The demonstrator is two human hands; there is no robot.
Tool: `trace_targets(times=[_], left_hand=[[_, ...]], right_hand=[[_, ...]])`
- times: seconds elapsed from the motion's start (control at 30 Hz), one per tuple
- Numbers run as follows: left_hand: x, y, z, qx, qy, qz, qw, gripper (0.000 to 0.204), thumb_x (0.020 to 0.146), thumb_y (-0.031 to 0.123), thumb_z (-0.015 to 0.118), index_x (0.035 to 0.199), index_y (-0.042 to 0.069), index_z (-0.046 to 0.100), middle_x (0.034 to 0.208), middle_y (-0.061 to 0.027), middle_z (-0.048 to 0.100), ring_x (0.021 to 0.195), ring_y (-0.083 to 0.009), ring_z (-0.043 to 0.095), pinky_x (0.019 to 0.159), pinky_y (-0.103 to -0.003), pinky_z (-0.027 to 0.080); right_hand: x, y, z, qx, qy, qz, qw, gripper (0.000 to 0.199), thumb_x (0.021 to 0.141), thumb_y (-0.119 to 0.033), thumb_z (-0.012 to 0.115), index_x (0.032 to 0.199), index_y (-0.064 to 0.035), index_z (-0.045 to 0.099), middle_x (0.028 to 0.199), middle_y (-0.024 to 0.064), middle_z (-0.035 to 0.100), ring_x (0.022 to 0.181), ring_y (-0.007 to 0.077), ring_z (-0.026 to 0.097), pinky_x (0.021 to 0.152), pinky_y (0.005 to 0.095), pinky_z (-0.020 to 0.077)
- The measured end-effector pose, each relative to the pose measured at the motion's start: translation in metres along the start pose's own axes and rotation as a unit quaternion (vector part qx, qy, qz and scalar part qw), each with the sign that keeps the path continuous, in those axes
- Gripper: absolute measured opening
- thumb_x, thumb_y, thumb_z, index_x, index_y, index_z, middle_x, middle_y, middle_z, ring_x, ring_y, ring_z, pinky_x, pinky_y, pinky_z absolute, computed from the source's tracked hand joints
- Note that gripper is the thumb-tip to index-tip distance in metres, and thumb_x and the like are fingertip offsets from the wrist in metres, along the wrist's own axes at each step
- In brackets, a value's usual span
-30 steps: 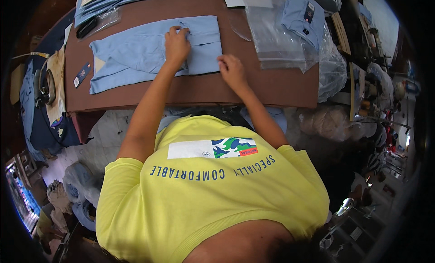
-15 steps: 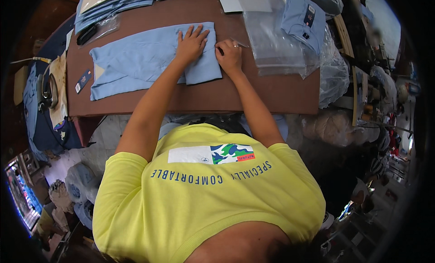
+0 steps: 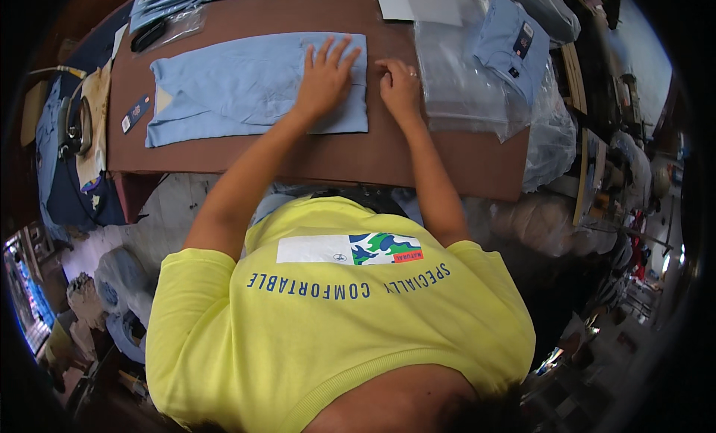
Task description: The person picks up a light-blue shirt from a pile, spreads it out on a table, uses a cardboard guide to fold the shirt around it, and places the folded shirt into a plastic bag.
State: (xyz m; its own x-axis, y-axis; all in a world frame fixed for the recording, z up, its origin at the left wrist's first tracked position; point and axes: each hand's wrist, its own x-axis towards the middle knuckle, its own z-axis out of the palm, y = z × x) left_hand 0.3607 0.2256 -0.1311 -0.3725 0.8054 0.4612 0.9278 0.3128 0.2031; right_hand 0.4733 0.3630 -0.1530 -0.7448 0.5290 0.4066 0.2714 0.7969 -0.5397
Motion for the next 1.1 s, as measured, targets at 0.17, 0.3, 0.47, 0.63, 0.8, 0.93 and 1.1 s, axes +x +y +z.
trace_targets(times=[0.17, 0.3, 0.47, 0.63, 0.8, 0.93, 1.1], left_hand=[[-0.054, 0.061, -0.018, -0.096, -0.058, -0.019, 0.994, 0.062, 0.073, 0.022, 0.062, 0.129, 0.013, 0.036, 0.135, -0.0097, 0.031, 0.124, -0.0320, 0.027, 0.099, -0.052, 0.023], [-0.070, 0.060, -0.007, -0.077, -0.085, -0.085, 0.990, 0.064, 0.075, 0.033, 0.061, 0.130, 0.012, 0.035, 0.138, -0.0111, 0.026, 0.128, -0.0328, 0.020, 0.098, -0.058, 0.019], [-0.070, 0.049, 0.003, -0.046, -0.112, -0.025, 0.992, 0.071, 0.077, 0.046, 0.055, 0.134, 0.012, 0.031, 0.143, -0.0130, 0.018, 0.132, -0.0335, 0.013, 0.098, -0.061, 0.015], [-0.070, 0.054, 0.005, -0.064, -0.111, -0.044, 0.991, 0.077, 0.076, 0.050, 0.055, 0.135, 0.009, 0.027, 0.143, -0.0147, 0.015, 0.132, -0.0345, 0.011, 0.098, -0.062, 0.012], [-0.056, 0.082, 0.009, -0.067, -0.109, -0.166, 0.978, 0.086, 0.074, 0.052, 0.055, 0.135, 0.002, 0.022, 0.142, -0.0213, 0.012, 0.131, -0.0424, 0.006, 0.098, -0.062, 0.009], [-0.062, 0.078, 0.051, -0.009, -0.114, -0.225, 0.967, 0.066, 0.082, 0.022, 0.050, 0.136, 0.002, 0.018, 0.142, -0.0241, 0.008, 0.131, -0.0443, 0.002, 0.098, -0.063, 0.008], [-0.046, 0.061, 0.009, -0.365, -0.144, -0.253, 0.884, 0.070, 0.078, -0.002, 0.038, 0.139, 0.008, 0.006, 0.141, -0.0261, 0.011, 0.128, -0.0474, 0.012, 0.102, -0.052, 0.014]], right_hand=[[0.045, 0.003, 0.022, 0.023, -0.012, -0.104, 0.994, 0.025, 0.076, -0.015, 0.056, 0.101, -0.0148, 0.059, 0.099, 0.0051, 0.056, 0.092, 0.0288, 0.051, 0.076, 0.0441, 0.0418], [0.066, -0.002, 0.047, -0.061, -0.058, -0.055, 0.995, 0.021, 0.079, -0.026, 0.058, 0.095, -0.0125, 0.059, 0.101, 0.0067, 0.052, 0.095, 0.0302, 0.049, 0.078, 0.0450, 0.0400], [0.079, 0.005, 0.059, -0.164, -0.051, 0.010, 0.985, 0.020, 0.078, -0.030, 0.059, 0.090, -0.0132, 0.057, 0.099, 0.0058, 0.051, 0.100, 0.0291, 0.047, 0.079, 0.0463, 0.0376], [0.079, 0.000, 0.055, -0.092, -0.043, -0.059, 0.993, 0.019, 0.080, -0.020, 0.056, 0.098, -0.0164, 0.054, 0.104, 0.0031, 0.051, 0.103, 0.0279, 0.046, 0.082, 0.0469, 0.0359], [0.083, 0.027, 0.054, -0.068, -0.190, -0.208, 0.957, 0.041, 0.068, 0.003, 0.048, 0.103, -0.0183, 0.057, 0.125, -0.0012, 0.047, 0.118, 0.0262, 0.039, 0.093, 0.0451, 0.0325], [0.084, 0.010, 0.035, -0.034, -0.297, -0.131, 0.945, 0.062, 0.062, 0.008, 0.046, 0.112, -0.0277, 0.056, 0.132, -0.0020, 0.041, 0.123, 0.0264, 0.035, 0.098, 0.0441, 0.0308], [0.083, 0.019, 0.025, -0.053, -0.291, -0.165, 0.941, 0.060, 0.062, 0.007, 0.047, 0.113, -0.0255, 0.056, 0.133, 0.0042, 0.041, 0.123, 0.0289, 0.035, 0.099, 0.0393, 0.0302]])
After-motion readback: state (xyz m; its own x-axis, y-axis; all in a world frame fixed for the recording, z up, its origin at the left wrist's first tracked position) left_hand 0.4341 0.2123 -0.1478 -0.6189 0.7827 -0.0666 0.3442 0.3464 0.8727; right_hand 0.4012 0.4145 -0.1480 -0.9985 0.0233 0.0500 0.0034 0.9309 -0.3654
